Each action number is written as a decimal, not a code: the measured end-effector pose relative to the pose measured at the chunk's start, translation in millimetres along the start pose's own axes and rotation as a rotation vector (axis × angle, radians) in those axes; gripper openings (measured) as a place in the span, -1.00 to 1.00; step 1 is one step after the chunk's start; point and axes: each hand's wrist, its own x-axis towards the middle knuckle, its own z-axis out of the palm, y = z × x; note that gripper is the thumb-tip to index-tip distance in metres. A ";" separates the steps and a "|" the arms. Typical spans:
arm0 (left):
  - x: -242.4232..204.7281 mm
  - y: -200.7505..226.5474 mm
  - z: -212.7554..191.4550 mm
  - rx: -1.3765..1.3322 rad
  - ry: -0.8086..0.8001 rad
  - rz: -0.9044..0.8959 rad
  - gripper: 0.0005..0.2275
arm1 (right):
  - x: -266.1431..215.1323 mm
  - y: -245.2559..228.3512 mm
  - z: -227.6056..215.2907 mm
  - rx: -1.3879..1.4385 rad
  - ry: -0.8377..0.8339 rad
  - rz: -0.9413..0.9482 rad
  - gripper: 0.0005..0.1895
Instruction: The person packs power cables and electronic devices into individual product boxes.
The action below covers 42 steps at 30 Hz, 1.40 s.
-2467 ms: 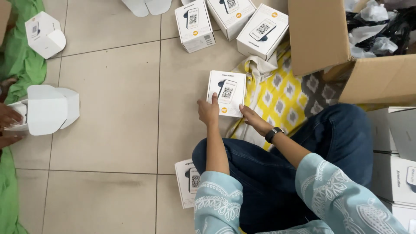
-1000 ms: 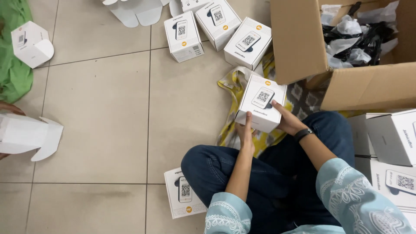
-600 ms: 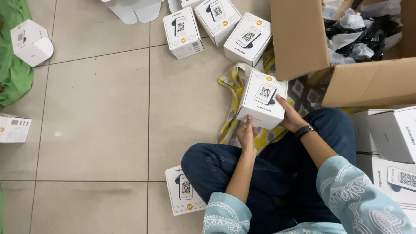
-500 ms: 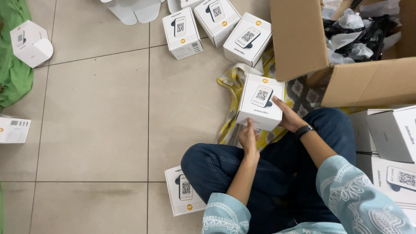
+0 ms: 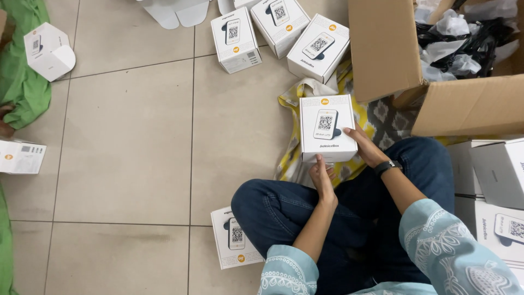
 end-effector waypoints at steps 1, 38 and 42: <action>7.5 -8.7 -1.9 -0.001 0.008 0.002 -0.37 | 0.9 1.1 -0.4 0.006 -0.002 0.005 -0.10; -29.6 89.1 -7.5 0.017 -0.511 -0.232 -0.51 | -105.4 10.5 52.2 -1.108 0.078 -0.792 -0.81; -35.0 74.3 -13.5 0.041 -0.562 -0.239 -0.49 | -58.3 65.2 23.0 -1.157 0.028 -0.355 -0.75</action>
